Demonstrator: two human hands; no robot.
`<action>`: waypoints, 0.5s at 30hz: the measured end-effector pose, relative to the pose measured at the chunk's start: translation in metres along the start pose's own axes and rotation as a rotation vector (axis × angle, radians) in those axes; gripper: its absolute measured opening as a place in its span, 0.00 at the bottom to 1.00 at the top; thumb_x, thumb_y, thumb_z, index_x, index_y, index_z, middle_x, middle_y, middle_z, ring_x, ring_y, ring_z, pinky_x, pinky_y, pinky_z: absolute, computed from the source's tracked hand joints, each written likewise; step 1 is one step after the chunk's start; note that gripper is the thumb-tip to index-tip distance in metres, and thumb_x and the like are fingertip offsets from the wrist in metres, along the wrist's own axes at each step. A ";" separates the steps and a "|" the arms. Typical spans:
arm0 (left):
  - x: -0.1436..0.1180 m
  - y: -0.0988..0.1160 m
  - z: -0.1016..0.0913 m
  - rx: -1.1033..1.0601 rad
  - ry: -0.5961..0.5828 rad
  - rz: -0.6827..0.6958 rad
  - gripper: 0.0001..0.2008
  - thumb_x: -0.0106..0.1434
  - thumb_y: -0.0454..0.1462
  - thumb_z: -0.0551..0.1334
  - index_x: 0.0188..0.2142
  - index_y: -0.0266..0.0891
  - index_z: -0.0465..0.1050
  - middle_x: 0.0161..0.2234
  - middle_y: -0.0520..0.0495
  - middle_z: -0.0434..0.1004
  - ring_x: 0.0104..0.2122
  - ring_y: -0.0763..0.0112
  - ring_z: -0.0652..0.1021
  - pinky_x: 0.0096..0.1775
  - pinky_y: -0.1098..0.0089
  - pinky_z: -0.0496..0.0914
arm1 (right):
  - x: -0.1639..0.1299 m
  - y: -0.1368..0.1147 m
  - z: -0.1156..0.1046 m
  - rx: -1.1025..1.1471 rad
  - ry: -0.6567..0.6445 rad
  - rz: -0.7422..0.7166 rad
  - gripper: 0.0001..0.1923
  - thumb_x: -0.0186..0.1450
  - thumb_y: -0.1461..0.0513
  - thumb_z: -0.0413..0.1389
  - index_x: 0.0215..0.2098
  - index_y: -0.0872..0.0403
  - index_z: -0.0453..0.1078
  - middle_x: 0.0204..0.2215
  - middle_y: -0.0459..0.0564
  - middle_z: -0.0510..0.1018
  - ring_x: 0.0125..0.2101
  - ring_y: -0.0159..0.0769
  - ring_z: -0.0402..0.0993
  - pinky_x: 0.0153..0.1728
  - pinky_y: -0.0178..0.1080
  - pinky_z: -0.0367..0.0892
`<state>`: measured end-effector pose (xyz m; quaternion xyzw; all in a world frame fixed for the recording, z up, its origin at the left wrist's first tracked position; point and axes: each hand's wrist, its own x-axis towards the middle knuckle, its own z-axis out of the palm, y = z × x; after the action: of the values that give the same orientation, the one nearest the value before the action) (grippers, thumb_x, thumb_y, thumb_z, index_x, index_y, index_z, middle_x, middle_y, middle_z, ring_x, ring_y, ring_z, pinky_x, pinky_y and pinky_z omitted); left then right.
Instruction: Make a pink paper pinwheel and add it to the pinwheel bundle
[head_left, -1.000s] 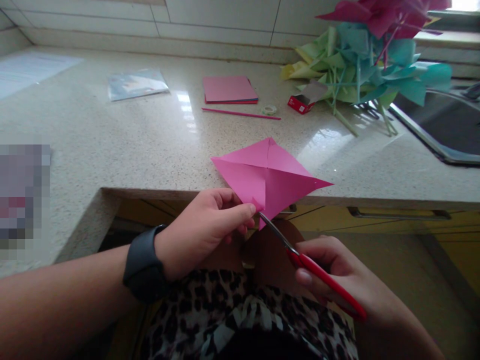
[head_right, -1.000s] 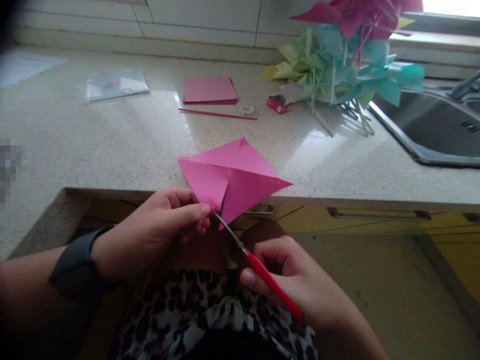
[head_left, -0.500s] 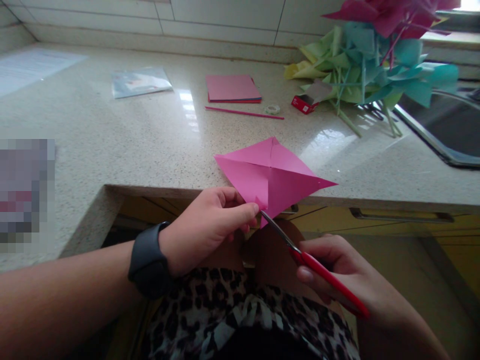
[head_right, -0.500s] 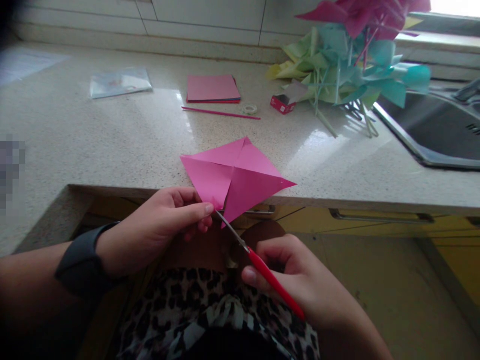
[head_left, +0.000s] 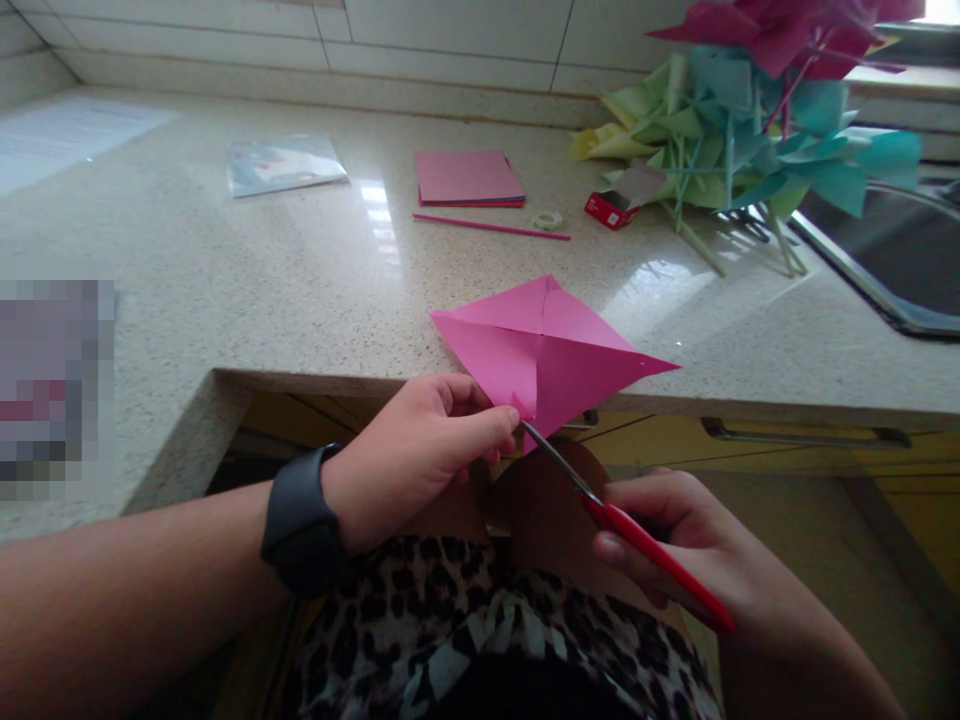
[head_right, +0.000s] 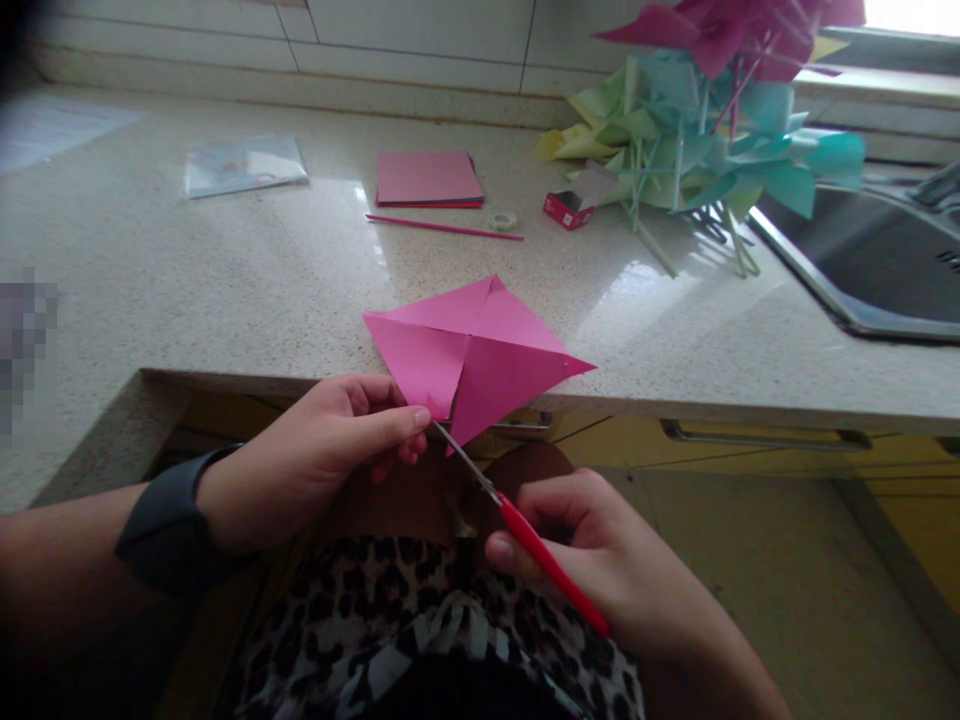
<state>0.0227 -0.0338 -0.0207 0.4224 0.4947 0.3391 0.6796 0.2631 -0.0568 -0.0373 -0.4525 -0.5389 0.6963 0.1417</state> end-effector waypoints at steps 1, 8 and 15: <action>0.000 0.000 0.000 0.000 -0.002 -0.004 0.09 0.63 0.39 0.66 0.31 0.35 0.75 0.26 0.52 0.73 0.25 0.79 0.70 0.25 0.77 0.61 | 0.000 0.000 0.000 -0.009 -0.002 -0.003 0.20 0.60 0.51 0.64 0.21 0.54 0.64 0.16 0.40 0.61 0.17 0.25 0.52 0.17 0.33 0.43; -0.003 -0.001 0.002 -0.094 0.035 0.002 0.10 0.63 0.41 0.67 0.31 0.35 0.75 0.26 0.52 0.74 0.24 0.80 0.69 0.24 0.79 0.61 | 0.004 0.002 0.004 -0.098 0.042 -0.072 0.21 0.62 0.50 0.63 0.21 0.54 0.63 0.18 0.41 0.60 0.19 0.27 0.52 0.18 0.33 0.47; -0.006 0.002 0.009 -0.281 0.044 0.017 0.10 0.64 0.40 0.67 0.32 0.34 0.75 0.26 0.52 0.75 0.22 0.82 0.67 0.22 0.82 0.62 | 0.012 0.011 0.016 -0.298 0.148 -0.252 0.19 0.67 0.49 0.57 0.27 0.55 0.67 0.22 0.44 0.65 0.23 0.29 0.58 0.22 0.33 0.56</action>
<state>0.0292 -0.0398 -0.0151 0.3198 0.4538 0.4200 0.7179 0.2475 -0.0630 -0.0522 -0.4474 -0.6764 0.5504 0.1986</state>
